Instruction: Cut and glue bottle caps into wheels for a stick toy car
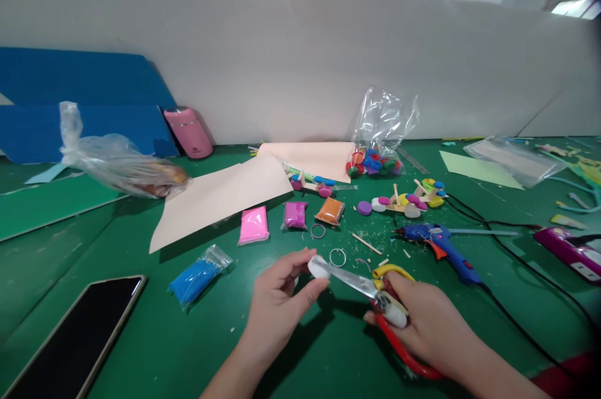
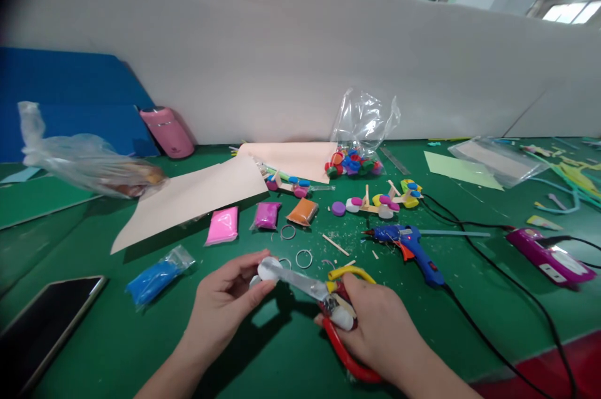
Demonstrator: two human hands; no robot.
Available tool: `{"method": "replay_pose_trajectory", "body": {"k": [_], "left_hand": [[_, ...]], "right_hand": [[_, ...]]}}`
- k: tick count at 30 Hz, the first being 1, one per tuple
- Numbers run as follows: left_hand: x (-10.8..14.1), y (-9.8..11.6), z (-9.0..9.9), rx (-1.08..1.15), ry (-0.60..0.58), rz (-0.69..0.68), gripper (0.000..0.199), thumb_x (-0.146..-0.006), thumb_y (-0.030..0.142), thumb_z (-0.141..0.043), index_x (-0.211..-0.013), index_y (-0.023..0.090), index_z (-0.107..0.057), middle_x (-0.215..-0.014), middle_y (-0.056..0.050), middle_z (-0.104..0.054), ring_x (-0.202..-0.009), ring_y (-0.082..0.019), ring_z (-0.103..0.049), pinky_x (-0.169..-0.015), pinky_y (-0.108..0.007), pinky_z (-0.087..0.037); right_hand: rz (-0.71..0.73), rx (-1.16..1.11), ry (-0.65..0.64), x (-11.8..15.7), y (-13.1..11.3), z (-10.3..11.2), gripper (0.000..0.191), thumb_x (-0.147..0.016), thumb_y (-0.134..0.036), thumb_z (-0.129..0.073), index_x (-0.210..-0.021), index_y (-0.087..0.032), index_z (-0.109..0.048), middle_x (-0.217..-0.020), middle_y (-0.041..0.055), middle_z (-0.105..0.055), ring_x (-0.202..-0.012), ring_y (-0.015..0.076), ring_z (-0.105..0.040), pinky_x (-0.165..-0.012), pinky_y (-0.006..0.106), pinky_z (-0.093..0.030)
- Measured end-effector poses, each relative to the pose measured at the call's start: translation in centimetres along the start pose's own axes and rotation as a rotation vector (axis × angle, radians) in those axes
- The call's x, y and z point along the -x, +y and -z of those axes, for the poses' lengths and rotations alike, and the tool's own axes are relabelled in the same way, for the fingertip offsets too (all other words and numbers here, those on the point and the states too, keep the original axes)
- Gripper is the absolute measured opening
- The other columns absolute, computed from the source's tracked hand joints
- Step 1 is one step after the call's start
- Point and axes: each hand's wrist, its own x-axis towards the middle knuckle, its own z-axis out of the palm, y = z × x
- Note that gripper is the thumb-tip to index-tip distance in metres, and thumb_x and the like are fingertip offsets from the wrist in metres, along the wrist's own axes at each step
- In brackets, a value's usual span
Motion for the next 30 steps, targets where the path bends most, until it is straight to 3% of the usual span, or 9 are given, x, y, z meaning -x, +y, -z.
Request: {"method": "replay_pose_trajectory", "body": {"k": [3,6,11,16,21,30], "left_hand": [[-0.2,0.2,0.0,0.045,0.065,0.016,0.028,-0.062,0.014,-0.069,-0.088,0.021,-0.065,-0.082,-0.001,-0.068,-0.075,-0.013,-0.063,-0.069,-0.022,-0.051],[-0.7,0.5,0.4,0.124,0.209,-0.010,0.031,-0.063,0.015,-0.069,-0.092,0.021,-0.062,-0.083,-0.001,-0.068,-0.078,-0.014,-0.064,-0.071,-0.022,-0.051],[-1.7,1.2,1.5,0.271,0.373,-0.088,0.036,-0.063,0.016,-0.069,-0.098,0.018,-0.060,-0.085,-0.002,-0.068,-0.080,-0.016,-0.065,-0.077,-0.024,-0.049],[-1.7,1.4,1.7,0.283,0.368,-0.040,0.030,-0.062,0.016,-0.069,-0.092,0.016,-0.061,-0.081,-0.003,-0.068,-0.081,-0.017,-0.065,-0.074,-0.022,-0.048],[-1.7,1.0,1.6,0.239,0.350,-0.008,0.029,-0.064,0.017,-0.068,-0.091,0.017,-0.059,-0.083,-0.002,-0.067,-0.082,-0.017,-0.064,-0.075,-0.023,-0.047],[-1.3,0.6,1.2,0.118,0.277,0.006,0.037,-0.066,0.017,-0.066,-0.101,0.019,-0.053,-0.092,-0.004,-0.064,-0.086,-0.016,-0.062,-0.076,-0.024,-0.047]], "right_hand": [[-0.088,-0.079,0.076,-0.8,0.5,0.3,0.028,-0.076,-0.051,-0.046,-0.073,-0.024,-0.039,-0.065,-0.0016,-0.057,-0.056,0.0166,-0.053,-0.050,0.025,-0.035],[-0.142,-0.099,0.113,-1.1,0.9,0.5,0.027,-0.075,-0.050,-0.048,-0.074,-0.024,-0.040,-0.068,-0.0015,-0.057,-0.057,0.0167,-0.054,-0.052,0.026,-0.037],[-0.049,-0.006,0.038,-0.4,1.5,0.3,0.020,-0.075,-0.043,-0.050,-0.081,-0.024,-0.045,-0.073,-0.0005,-0.059,-0.062,0.0185,-0.054,-0.055,0.028,-0.039],[0.099,-0.014,-0.046,0.3,1.7,0.6,0.016,-0.073,-0.029,-0.052,-0.088,-0.023,-0.050,-0.086,0.0021,-0.059,-0.075,0.0186,-0.055,-0.063,0.028,-0.042],[0.152,-0.043,-0.073,0.3,2.1,0.9,0.029,-0.073,-0.028,-0.053,-0.101,-0.024,-0.051,-0.097,0.0047,-0.057,-0.084,0.0192,-0.055,-0.071,0.029,-0.043],[0.175,0.026,-0.031,0.3,1.7,2.3,0.028,-0.076,-0.032,-0.050,-0.103,-0.026,-0.053,-0.104,0.0051,-0.054,-0.091,0.0205,-0.053,-0.076,0.031,-0.043]]}}
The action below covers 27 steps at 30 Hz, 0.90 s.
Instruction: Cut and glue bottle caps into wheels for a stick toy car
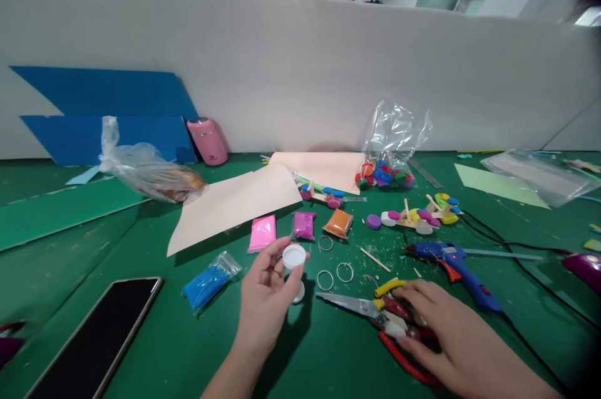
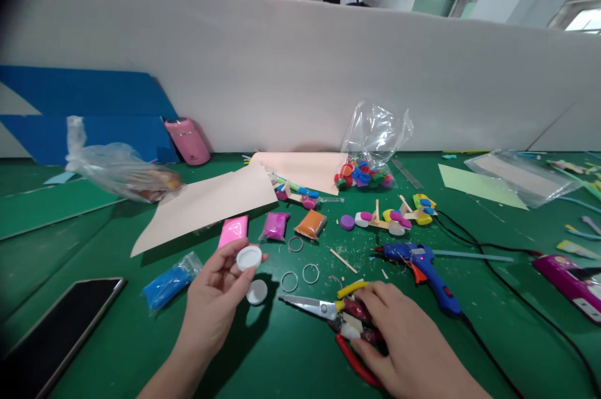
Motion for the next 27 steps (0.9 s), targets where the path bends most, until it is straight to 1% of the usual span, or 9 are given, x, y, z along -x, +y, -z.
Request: {"method": "replay_pose_trajectory", "body": {"k": [3,6,8,13,16,19,23,25,27], "left_hand": [[0.3,0.2,-0.3,-0.043,-0.017,-0.009,0.033,-0.065,0.017,-0.066,-0.095,0.019,-0.053,-0.090,-0.004,-0.064,-0.085,-0.016,-0.062,-0.072,-0.022,-0.048],[0.4,0.4,-0.4,-0.068,-0.041,-0.011,0.026,-0.065,0.016,-0.066,-0.088,0.018,-0.054,-0.085,-0.003,-0.064,-0.082,-0.015,-0.062,-0.070,-0.021,-0.047],[0.3,0.5,-0.3,-0.045,-0.022,-0.011,0.026,-0.066,0.016,-0.065,-0.089,0.019,-0.054,-0.085,-0.003,-0.063,-0.080,-0.014,-0.062,-0.071,-0.021,-0.047],[-0.5,1.1,0.5,0.072,0.063,0.031,0.026,-0.074,0.024,-0.058,-0.099,0.021,-0.052,-0.085,-0.001,-0.062,-0.077,-0.014,-0.062,-0.072,-0.024,-0.044],[-1.0,1.8,1.0,0.034,0.068,0.074,0.025,-0.075,0.027,-0.056,-0.099,0.021,-0.054,-0.080,0.001,-0.060,-0.070,-0.013,-0.061,-0.072,-0.026,-0.043],[-1.4,1.9,1.0,-0.047,0.037,0.060,0.028,-0.074,0.029,-0.058,-0.101,0.022,-0.055,-0.077,0.002,-0.059,-0.067,-0.013,-0.060,-0.071,-0.027,-0.042],[-1.7,0.9,1.0,-0.071,-0.009,0.031,0.029,-0.074,0.030,-0.057,-0.103,0.022,-0.055,-0.077,0.001,-0.059,-0.069,-0.013,-0.059,-0.073,-0.028,-0.042],[-1.7,0.3,1.2,-0.061,-0.024,0.042,0.027,-0.075,0.029,-0.057,-0.101,0.021,-0.056,-0.078,0.001,-0.059,-0.070,-0.013,-0.059,-0.073,-0.028,-0.042],[-1.7,-0.1,1.4,-0.056,-0.027,0.060,0.026,-0.075,0.029,-0.057,-0.099,0.021,-0.056,-0.078,0.001,-0.060,-0.070,-0.013,-0.059,-0.071,-0.026,-0.042]], "right_hand": [[0.019,-0.038,0.048,-0.3,-0.5,0.0,0.024,-0.081,-0.031,-0.045,-0.103,-0.025,-0.051,-0.103,0.0056,-0.054,-0.091,0.0193,-0.052,-0.077,0.031,-0.043],[0.071,-0.087,0.104,-1.1,-1.4,-0.7,0.024,-0.082,-0.029,-0.044,-0.104,-0.022,-0.048,-0.099,0.0067,-0.055,-0.089,0.0192,-0.052,-0.076,0.032,-0.043],[0.116,-0.111,0.128,-1.9,-2.4,-1.3,0.025,-0.082,-0.028,-0.044,-0.106,-0.022,-0.048,-0.098,0.0069,-0.056,-0.088,0.0192,-0.052,-0.075,0.032,-0.043],[0.198,-0.132,0.092,-4.8,-5.4,-1.8,0.025,-0.080,-0.025,-0.046,-0.105,-0.021,-0.050,-0.098,0.0069,-0.057,-0.089,0.0205,-0.052,-0.075,0.032,-0.043],[0.197,-0.091,0.075,-6.1,-6.1,-1.4,0.028,-0.079,-0.021,-0.046,-0.107,-0.020,-0.051,-0.100,0.0066,-0.056,-0.091,0.0206,-0.051,-0.077,0.033,-0.042],[0.135,-0.052,0.082,-5.7,-5.1,-0.9,0.030,-0.077,-0.020,-0.046,-0.107,-0.020,-0.051,-0.101,0.0067,-0.056,-0.091,0.0207,-0.052,-0.076,0.033,-0.043],[0.003,-0.057,0.067,-3.0,-2.4,-0.8,0.030,-0.077,-0.022,-0.047,-0.107,-0.022,-0.051,-0.104,0.0068,-0.054,-0.090,0.0201,-0.053,-0.076,0.033,-0.044],[-0.018,-0.061,0.051,-1.6,-1.2,-1.3,0.032,-0.075,-0.025,-0.051,-0.106,-0.024,-0.052,-0.108,0.0077,-0.051,-0.094,0.0215,-0.052,-0.079,0.034,-0.044],[0.009,-0.056,0.048,-0.6,-0.5,-1.9,0.036,-0.071,-0.027,-0.056,-0.107,-0.024,-0.053,-0.112,0.0091,-0.049,-0.100,0.0241,-0.049,-0.083,0.037,-0.042]]}}
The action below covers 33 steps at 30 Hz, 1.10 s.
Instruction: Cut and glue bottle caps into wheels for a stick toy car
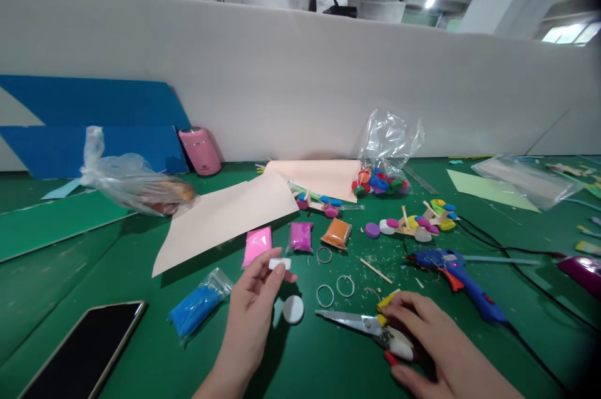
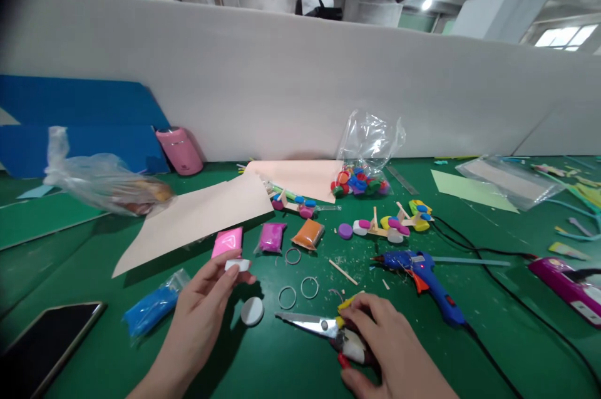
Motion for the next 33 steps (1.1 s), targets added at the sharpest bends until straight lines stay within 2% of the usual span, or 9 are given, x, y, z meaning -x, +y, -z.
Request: {"method": "replay_pose_trajectory", "body": {"k": [4,12,22,29,33], "left_hand": [[0.2,-0.3,0.2,-0.026,0.001,0.024,0.024,-0.074,0.029,-0.058,-0.096,0.020,-0.057,-0.073,0.001,-0.062,-0.070,-0.013,-0.059,-0.069,-0.024,-0.042],[1.2,-0.2,-0.4,-0.075,-0.016,0.031,0.023,-0.070,0.029,-0.061,-0.091,0.020,-0.059,-0.065,0.000,-0.064,-0.066,-0.015,-0.060,-0.059,-0.023,-0.043],[0.5,-0.3,0.0,-0.143,-0.015,0.025,0.017,-0.071,0.026,-0.060,-0.086,0.020,-0.058,-0.065,0.001,-0.064,-0.067,-0.012,-0.059,-0.061,-0.019,-0.044],[0.5,-0.5,0.0,-0.245,-0.006,-0.014,0.023,-0.067,0.025,-0.063,-0.088,0.019,-0.058,-0.081,-0.003,-0.063,-0.075,-0.018,-0.062,-0.067,-0.028,-0.047],[0.3,-1.3,0.4,-0.480,-0.067,-0.094,0.036,-0.068,0.026,-0.060,-0.103,0.019,-0.056,-0.098,-0.007,-0.062,-0.090,-0.022,-0.058,-0.081,-0.035,-0.043]], "right_hand": [[0.054,-0.015,0.025,0.4,0.5,-0.9,0.034,-0.075,-0.029,-0.052,-0.109,-0.024,-0.053,-0.110,0.0108,-0.049,-0.103,0.0243,-0.047,-0.085,0.038,-0.041],[0.003,-0.039,0.146,-1.3,1.0,-1.1,0.029,-0.078,-0.029,-0.048,-0.107,-0.025,-0.053,-0.107,0.0082,-0.049,-0.098,0.0225,-0.048,-0.084,0.037,-0.040],[-0.001,0.041,0.187,-2.8,2.0,-0.9,0.030,-0.079,-0.029,-0.047,-0.108,-0.021,-0.053,-0.105,0.0085,-0.049,-0.098,0.0215,-0.049,-0.084,0.036,-0.041],[0.003,0.071,0.193,-2.6,2.1,-1.1,0.032,-0.080,-0.031,-0.046,-0.109,-0.020,-0.052,-0.107,0.0088,-0.049,-0.100,0.0220,-0.048,-0.084,0.037,-0.041],[-0.006,0.076,0.197,-2.6,2.3,-1.3,0.034,-0.080,-0.032,-0.046,-0.112,-0.019,-0.049,-0.111,0.0093,-0.048,-0.103,0.0223,-0.046,-0.087,0.037,-0.039]]}}
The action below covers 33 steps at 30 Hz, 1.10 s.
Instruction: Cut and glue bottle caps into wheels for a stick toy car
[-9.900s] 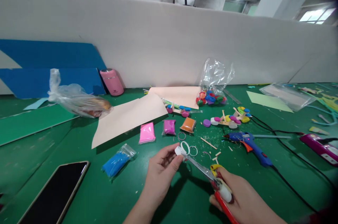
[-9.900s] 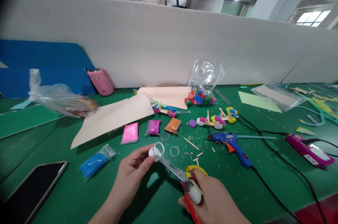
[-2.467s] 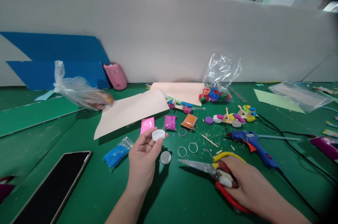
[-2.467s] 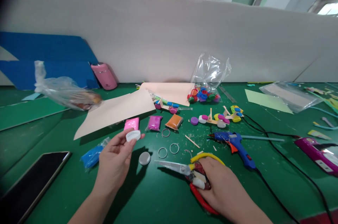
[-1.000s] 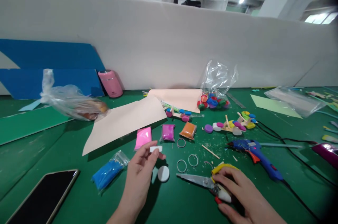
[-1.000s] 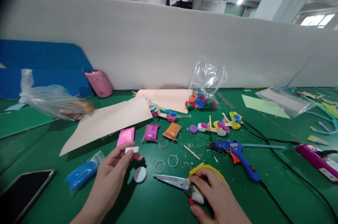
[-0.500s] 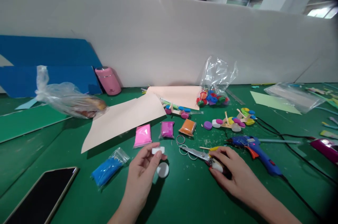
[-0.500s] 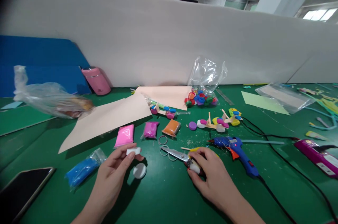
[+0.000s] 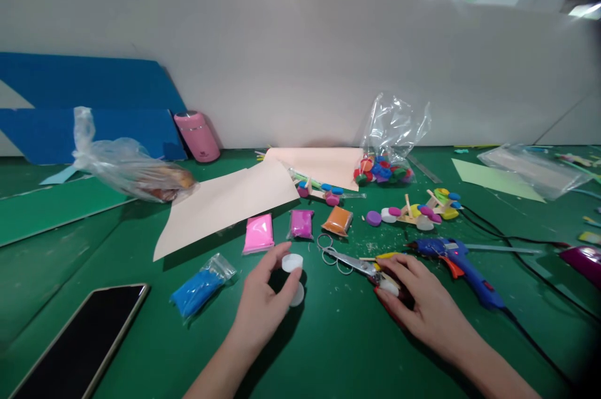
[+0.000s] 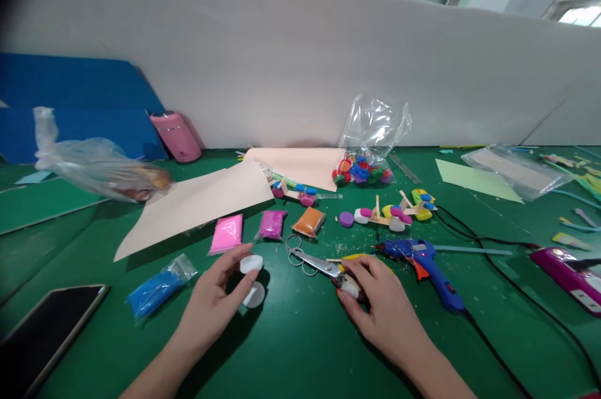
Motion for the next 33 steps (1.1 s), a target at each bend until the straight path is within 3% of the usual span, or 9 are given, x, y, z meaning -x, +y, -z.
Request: {"method": "replay_pose_trajectory", "body": {"k": [6,16,19,24,29,33], "left_hand": [[0.2,-0.6,-0.1,-0.319,-0.204,-0.133,0.042,-0.076,0.027,-0.049,-0.116,0.015,-0.046,-0.106,-0.011,-0.059,-0.094,-0.021,-0.056,-0.082,-0.036,-0.044],[0.7,-0.1,0.1,-0.408,-0.302,-0.234,0.035,-0.076,0.023,-0.047,-0.111,0.020,-0.049,-0.096,-0.006,-0.061,-0.075,-0.015,-0.057,-0.069,-0.029,-0.048],[0.7,0.2,0.2,-0.375,-0.291,-0.204,0.034,-0.077,0.024,-0.047,-0.110,0.019,-0.049,-0.091,-0.006,-0.060,-0.068,-0.014,-0.056,-0.065,-0.029,-0.048],[0.6,0.5,0.0,-0.223,-0.286,-0.095,0.029,-0.077,0.028,-0.047,-0.103,0.017,-0.053,-0.092,-0.007,-0.059,-0.073,-0.016,-0.057,-0.066,-0.028,-0.046],[0.5,1.5,0.3,-0.007,-0.327,0.158,0.032,-0.075,0.030,-0.050,-0.102,0.013,-0.053,-0.062,0.000,-0.057,-0.057,-0.013,-0.054,-0.056,-0.025,-0.044],[0.3,1.9,0.7,0.100,-0.292,0.202,0.032,-0.075,0.031,-0.050,-0.102,0.013,-0.053,-0.053,0.003,-0.056,-0.057,-0.013,-0.055,-0.057,-0.024,-0.042]], "right_hand": [[-0.001,-0.005,-0.012,0.1,0.4,-0.2,0.035,-0.081,-0.034,-0.045,-0.113,-0.020,-0.046,-0.113,0.0090,-0.046,-0.104,0.0219,-0.045,-0.088,0.036,-0.038],[-0.008,-0.014,-0.041,0.0,0.2,0.0,0.035,-0.083,-0.035,-0.043,-0.114,-0.021,-0.045,-0.113,0.0083,-0.045,-0.104,0.0210,-0.043,-0.088,0.036,-0.037],[-0.006,-0.020,-0.043,0.0,0.2,0.0,0.034,-0.083,-0.034,-0.044,-0.114,-0.021,-0.044,-0.112,0.0084,-0.045,-0.104,0.0209,-0.043,-0.088,0.036,-0.037],[-0.005,-0.015,-0.034,0.0,0.3,-0.1,0.035,-0.082,-0.035,-0.044,-0.114,-0.021,-0.044,-0.112,0.0086,-0.045,-0.104,0.0218,-0.044,-0.088,0.037,-0.038],[-0.003,-0.008,-0.028,0.2,0.4,-0.1,0.035,-0.082,-0.035,-0.045,-0.113,-0.021,-0.046,-0.112,0.0087,-0.046,-0.104,0.0221,-0.044,-0.087,0.038,-0.038],[0.000,-0.011,-0.022,0.1,0.5,-0.2,0.035,-0.081,-0.035,-0.045,-0.113,-0.020,-0.046,-0.112,0.0088,-0.046,-0.103,0.0218,-0.046,-0.087,0.037,-0.039]]}}
